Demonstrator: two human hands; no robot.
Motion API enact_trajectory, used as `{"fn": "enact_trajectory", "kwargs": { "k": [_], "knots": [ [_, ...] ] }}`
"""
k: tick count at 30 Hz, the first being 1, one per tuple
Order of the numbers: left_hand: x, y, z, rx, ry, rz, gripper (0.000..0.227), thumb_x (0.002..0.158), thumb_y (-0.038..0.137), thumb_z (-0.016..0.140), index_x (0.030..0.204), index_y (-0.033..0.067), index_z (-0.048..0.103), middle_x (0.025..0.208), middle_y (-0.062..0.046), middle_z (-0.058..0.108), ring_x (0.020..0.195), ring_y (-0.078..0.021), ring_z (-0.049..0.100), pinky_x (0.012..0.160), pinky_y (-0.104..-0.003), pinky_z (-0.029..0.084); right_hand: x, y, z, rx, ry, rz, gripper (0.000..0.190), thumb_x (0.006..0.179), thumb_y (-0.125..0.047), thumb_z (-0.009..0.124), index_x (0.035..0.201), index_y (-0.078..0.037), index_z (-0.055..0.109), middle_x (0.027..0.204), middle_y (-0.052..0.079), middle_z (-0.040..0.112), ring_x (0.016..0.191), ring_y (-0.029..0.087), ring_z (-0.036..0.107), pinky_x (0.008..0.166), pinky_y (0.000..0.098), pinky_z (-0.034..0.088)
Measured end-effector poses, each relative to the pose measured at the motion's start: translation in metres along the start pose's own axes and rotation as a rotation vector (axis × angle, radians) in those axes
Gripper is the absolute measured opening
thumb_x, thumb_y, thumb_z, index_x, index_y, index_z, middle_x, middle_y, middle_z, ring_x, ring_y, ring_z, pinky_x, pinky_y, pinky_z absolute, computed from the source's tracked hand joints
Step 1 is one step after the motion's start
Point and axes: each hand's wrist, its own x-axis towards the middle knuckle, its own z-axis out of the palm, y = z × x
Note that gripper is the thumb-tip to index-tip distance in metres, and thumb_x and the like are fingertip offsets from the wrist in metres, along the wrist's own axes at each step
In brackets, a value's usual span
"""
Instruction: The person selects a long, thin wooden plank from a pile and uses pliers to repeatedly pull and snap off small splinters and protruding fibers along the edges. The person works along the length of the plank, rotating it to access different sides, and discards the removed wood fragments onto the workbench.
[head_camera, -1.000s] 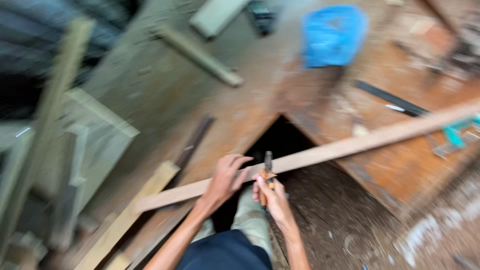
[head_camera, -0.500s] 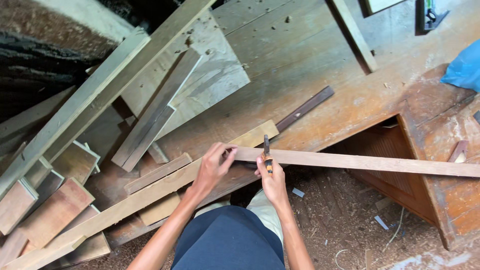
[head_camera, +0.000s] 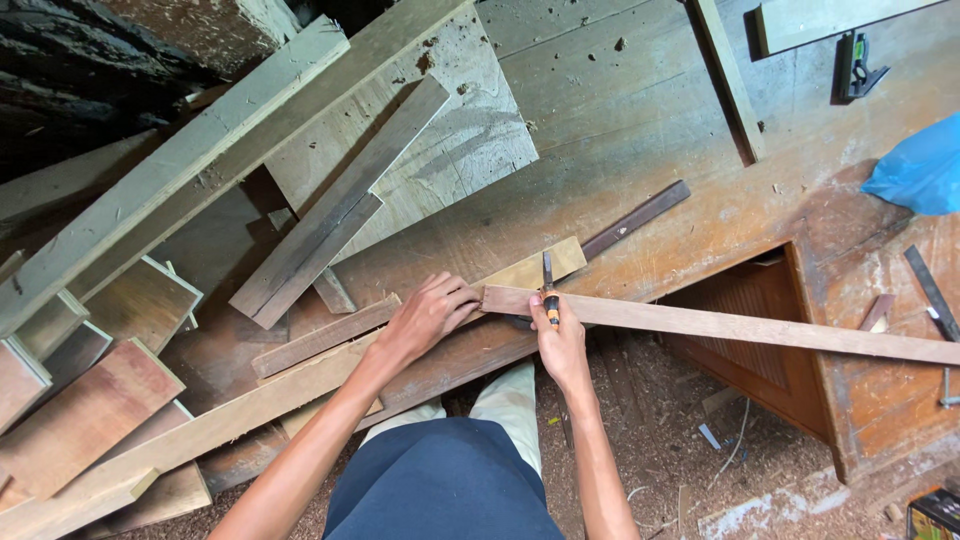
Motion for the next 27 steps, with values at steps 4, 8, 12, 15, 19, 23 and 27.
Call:
{"fn": "enact_trajectory", "kwargs": {
  "k": [4, 8, 12, 15, 19, 23, 27],
  "knots": [
    [0.001, -0.003, 0.004, 0.001, -0.009, -0.002, 0.016, 0.092, 0.015, 0.070, 0.102, 0.0031, 0.073, 0.095, -0.009, 0.065, 0.092, -0.0266, 0.061, 0.086, -0.040, 0.051, 0.000, -0.006, 0.000, -0.105, -0.002, 0.011, 0.035, 0.100, -0.038, 0.059, 0.106, -0.004, 0.063, 0.070, 0.012, 0.061, 0.065, 0.022, 0.059, 0.064, 0.0378, 0.047],
    [0.005, -0.010, 0.004, 0.015, -0.055, 0.047, 0.018, 0.092, 0.018, 0.070, 0.101, 0.0028, 0.071, 0.096, -0.010, 0.063, 0.094, -0.0280, 0.060, 0.086, -0.041, 0.050, 0.000, -0.013, 0.001, -0.134, -0.003, -0.007, 0.034, 0.101, -0.038, 0.059, 0.106, -0.004, 0.061, 0.071, 0.015, 0.060, 0.065, 0.027, 0.059, 0.065, 0.0404, 0.048],
    [0.008, -0.015, 0.008, 0.056, -0.128, 0.080, 0.021, 0.091, 0.019, 0.071, 0.104, 0.0030, 0.067, 0.098, -0.011, 0.061, 0.096, -0.0292, 0.061, 0.087, -0.042, 0.050, 0.000, -0.015, -0.001, -0.103, -0.021, 0.048, 0.035, 0.101, -0.039, 0.058, 0.105, -0.004, 0.059, 0.073, 0.016, 0.062, 0.068, 0.028, 0.062, 0.066, 0.0415, 0.049],
    [0.012, -0.018, 0.010, 0.106, -0.172, 0.121, 0.028, 0.086, 0.021, 0.072, 0.106, 0.0030, 0.063, 0.102, -0.013, 0.060, 0.100, -0.0317, 0.061, 0.087, -0.043, 0.050, 0.002, -0.015, 0.000, -0.143, -0.016, 0.059, 0.035, 0.101, -0.039, 0.057, 0.107, -0.004, 0.059, 0.078, 0.021, 0.065, 0.075, 0.037, 0.064, 0.070, 0.0451, 0.050],
    [0.018, -0.020, 0.017, 0.180, -0.301, 0.102, 0.033, 0.081, 0.024, 0.073, 0.102, 0.0022, 0.060, 0.106, -0.014, 0.061, 0.104, -0.0326, 0.062, 0.087, -0.044, 0.052, 0.003, -0.013, 0.002, -0.190, 0.001, 0.015, 0.035, 0.101, -0.039, 0.056, 0.111, -0.005, 0.059, 0.088, 0.025, 0.067, 0.088, 0.047, 0.065, 0.075, 0.0503, 0.050],
    [0.020, -0.017, 0.025, 0.274, -0.324, 0.083, 0.028, 0.083, 0.020, 0.071, 0.100, -0.0006, 0.060, 0.109, -0.016, 0.062, 0.107, -0.0328, 0.063, 0.083, -0.043, 0.055, 0.005, -0.014, 0.002, -0.200, -0.002, 0.034, 0.036, 0.101, -0.039, 0.056, 0.110, -0.005, 0.059, 0.092, 0.026, 0.068, 0.094, 0.049, 0.064, 0.077, 0.0511, 0.050],
    [0.021, -0.012, 0.033, 0.361, -0.297, 0.110, 0.028, 0.081, 0.018, 0.070, 0.098, -0.0036, 0.063, 0.108, -0.018, 0.064, 0.106, -0.0327, 0.064, 0.076, -0.043, 0.056, 0.003, -0.018, 0.002, -0.194, -0.009, 0.016, 0.035, 0.101, -0.038, 0.056, 0.111, -0.005, 0.058, 0.091, 0.026, 0.068, 0.092, 0.049, 0.065, 0.077, 0.0512, 0.050]
  ]
}}
